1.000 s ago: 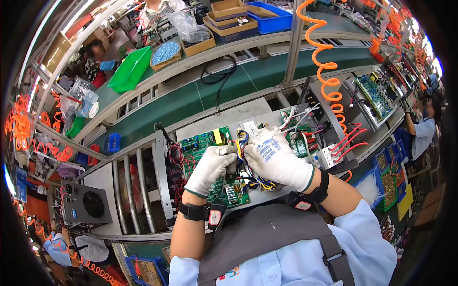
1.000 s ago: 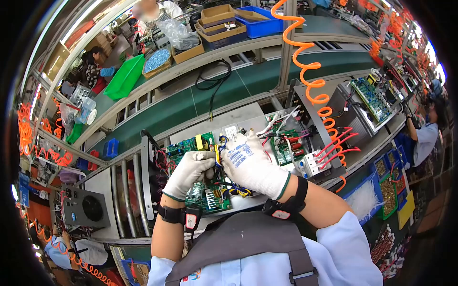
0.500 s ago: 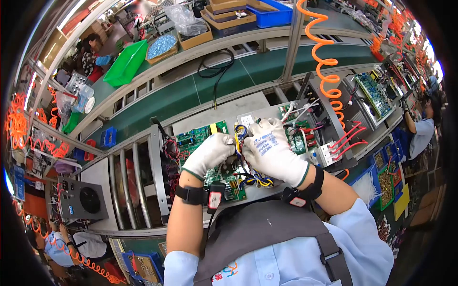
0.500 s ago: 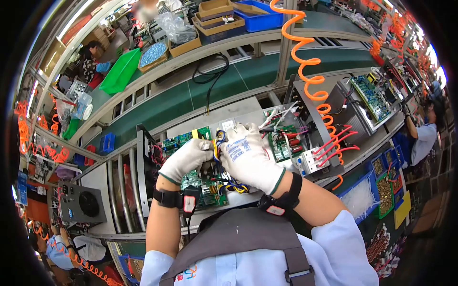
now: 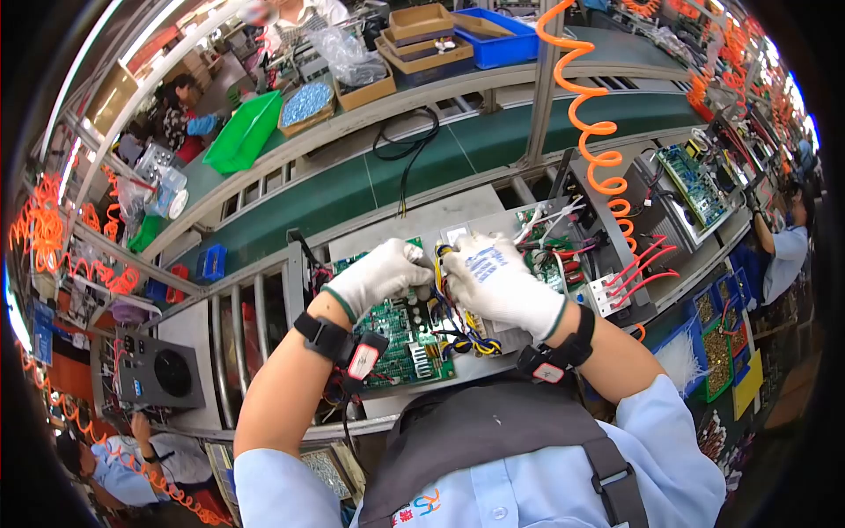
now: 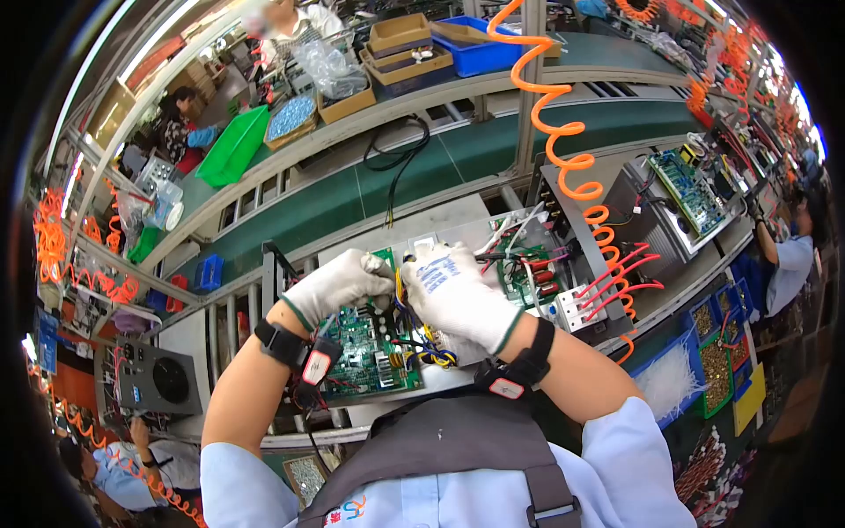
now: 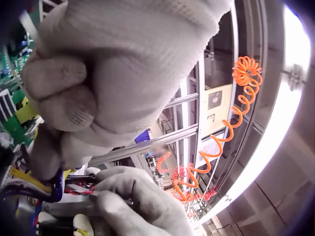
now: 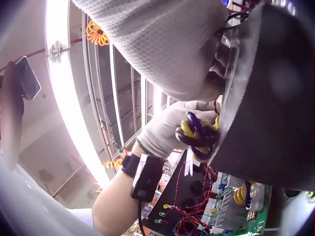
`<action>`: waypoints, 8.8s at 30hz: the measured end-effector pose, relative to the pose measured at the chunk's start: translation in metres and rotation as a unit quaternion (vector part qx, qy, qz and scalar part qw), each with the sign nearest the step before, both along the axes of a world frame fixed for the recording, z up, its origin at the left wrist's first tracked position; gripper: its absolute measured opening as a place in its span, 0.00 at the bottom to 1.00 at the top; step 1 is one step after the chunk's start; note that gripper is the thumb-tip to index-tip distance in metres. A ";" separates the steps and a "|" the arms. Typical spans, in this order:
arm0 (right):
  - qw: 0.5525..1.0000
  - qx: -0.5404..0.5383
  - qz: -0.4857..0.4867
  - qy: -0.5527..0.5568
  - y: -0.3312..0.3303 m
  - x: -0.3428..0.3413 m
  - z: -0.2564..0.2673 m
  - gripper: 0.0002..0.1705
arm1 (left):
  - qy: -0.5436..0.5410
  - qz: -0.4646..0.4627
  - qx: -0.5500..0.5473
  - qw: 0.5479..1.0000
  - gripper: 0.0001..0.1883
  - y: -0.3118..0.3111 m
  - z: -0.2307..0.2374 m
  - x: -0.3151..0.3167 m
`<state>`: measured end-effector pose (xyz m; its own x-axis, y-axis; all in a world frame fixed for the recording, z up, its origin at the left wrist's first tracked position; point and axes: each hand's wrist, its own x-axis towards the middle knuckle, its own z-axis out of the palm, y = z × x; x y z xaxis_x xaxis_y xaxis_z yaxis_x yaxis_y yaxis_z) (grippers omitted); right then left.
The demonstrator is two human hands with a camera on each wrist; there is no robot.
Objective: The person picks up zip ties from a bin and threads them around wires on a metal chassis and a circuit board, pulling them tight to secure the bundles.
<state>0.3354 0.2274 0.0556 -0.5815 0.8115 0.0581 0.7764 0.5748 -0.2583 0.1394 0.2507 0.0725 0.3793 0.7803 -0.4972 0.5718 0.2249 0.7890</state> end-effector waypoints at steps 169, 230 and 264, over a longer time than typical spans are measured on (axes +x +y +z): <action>0.783 0.099 0.614 -0.027 -0.087 -0.112 0.032 0.10 | -0.239 0.228 0.201 0.922 0.14 -0.252 -0.055 -0.030; 0.638 -0.705 0.010 0.311 -0.054 -0.174 -0.022 0.09 | 0.030 0.534 0.355 0.767 0.18 -0.260 -0.102 -0.095; 0.879 -0.421 0.156 0.159 -0.050 -0.177 -0.022 0.15 | -0.058 0.478 0.218 0.849 0.07 -0.210 -0.097 -0.101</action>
<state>0.1588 0.1776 0.0334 -0.8466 0.4487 -0.2862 0.4258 0.2486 -0.8700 0.0382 0.0408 -0.0244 -0.5047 0.8591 -0.0853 0.2046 0.2150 0.9549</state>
